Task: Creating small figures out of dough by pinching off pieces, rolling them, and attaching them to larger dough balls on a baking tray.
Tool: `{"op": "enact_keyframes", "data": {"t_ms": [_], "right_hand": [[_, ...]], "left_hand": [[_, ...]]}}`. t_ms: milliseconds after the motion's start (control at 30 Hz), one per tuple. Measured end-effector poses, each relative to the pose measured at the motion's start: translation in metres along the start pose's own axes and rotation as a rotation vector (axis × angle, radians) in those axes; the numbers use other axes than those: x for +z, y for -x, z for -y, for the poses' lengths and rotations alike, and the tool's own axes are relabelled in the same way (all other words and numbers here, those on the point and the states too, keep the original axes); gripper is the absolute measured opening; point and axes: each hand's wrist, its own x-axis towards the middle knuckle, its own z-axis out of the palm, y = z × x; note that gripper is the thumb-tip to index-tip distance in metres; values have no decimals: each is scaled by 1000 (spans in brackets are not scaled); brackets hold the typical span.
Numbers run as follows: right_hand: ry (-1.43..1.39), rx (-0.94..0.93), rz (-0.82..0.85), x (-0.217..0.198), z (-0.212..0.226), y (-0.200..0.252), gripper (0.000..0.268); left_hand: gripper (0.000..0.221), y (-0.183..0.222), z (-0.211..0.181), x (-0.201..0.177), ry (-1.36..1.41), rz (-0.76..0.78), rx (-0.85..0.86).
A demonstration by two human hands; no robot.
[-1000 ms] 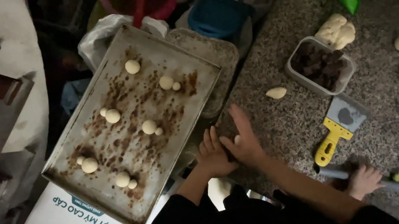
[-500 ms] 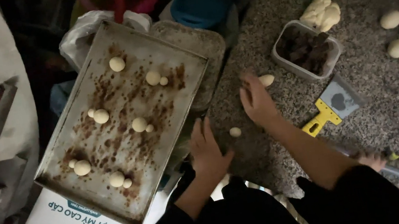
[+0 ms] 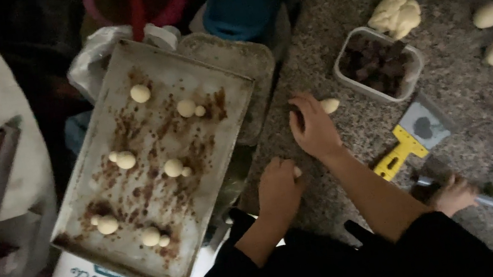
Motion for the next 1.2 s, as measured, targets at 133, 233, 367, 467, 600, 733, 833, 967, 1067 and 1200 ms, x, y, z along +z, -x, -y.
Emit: {"op": "enact_keyframes", "data": {"t_ms": [133, 233, 367, 467, 600, 733, 833, 967, 1067, 1200], "right_hand": [[-36, 13, -40, 2, -7, -5, 30], [105, -187, -210, 17, -24, -3, 32], [123, 52, -82, 13, -8, -5, 31], [149, 79, -75, 16, -7, -9, 32], [153, 2, -91, 27, -27, -4, 35], [180, 135, -16, 30, -20, -4, 36], [212, 34, -116, 33, -25, -6, 30], [233, -31, -101, 31, -31, -5, 30], [227, -28, -112, 33, -27, -5, 28], [224, -6, -129, 36, -30, -3, 31]], "left_hand": [[28, -19, 26, -40, 109, 1, -13], [28, -56, 106, -74, 403, -216, -2], [33, -96, 207, -169, 465, -354, -367], [39, -124, 274, -222, 314, -483, -297], [36, -160, 327, -263, -9, -364, -205], [34, -200, 356, -272, -31, -289, -126], [40, -226, 367, -270, -238, -138, -214], [37, -242, 365, -267, -101, -134, -258], [35, -249, 357, -270, -102, -100, -310], [39, -245, 348, -271, -36, -109, -375]]}}
